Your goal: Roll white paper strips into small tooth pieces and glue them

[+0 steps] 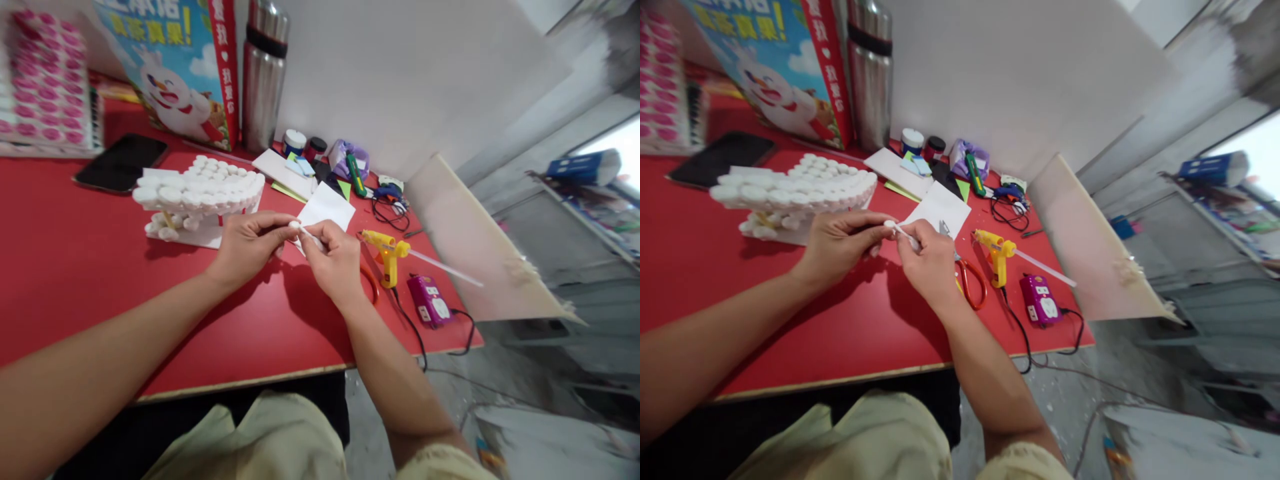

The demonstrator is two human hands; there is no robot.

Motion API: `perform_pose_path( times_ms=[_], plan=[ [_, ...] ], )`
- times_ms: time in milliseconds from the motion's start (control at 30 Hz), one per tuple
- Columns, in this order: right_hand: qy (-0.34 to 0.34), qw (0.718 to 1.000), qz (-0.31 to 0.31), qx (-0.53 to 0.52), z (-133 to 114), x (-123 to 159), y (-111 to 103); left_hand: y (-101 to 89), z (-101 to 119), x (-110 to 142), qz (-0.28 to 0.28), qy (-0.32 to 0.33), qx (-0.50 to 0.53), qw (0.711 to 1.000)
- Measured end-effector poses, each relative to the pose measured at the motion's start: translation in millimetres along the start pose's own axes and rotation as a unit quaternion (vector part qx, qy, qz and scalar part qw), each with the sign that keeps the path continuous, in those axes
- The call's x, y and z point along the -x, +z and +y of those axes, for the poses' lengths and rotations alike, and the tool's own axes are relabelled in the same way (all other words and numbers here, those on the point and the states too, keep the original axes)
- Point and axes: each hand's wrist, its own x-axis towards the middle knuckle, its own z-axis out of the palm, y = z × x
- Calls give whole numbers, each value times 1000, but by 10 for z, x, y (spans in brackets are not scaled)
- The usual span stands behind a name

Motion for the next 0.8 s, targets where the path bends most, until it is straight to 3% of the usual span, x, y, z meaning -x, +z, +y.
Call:
perform_pose_path(
  times_ms=[100, 233, 600, 800],
  plan=[
    [-53, 997, 27, 40, -27, 42, 32, 22, -3, 24, 20, 34, -2, 999],
    [-74, 997, -3, -1, -13, 35, 14, 9, -42, 16, 27, 91, -14, 995],
    [-62, 995, -39, -63, -22, 18, -13, -23, -105, 11, 36, 241, -102, 964],
    [-38, 999, -6, -33, 14, 7, 45, 24, -188, 69, 50, 299, -186, 935]
  ],
)
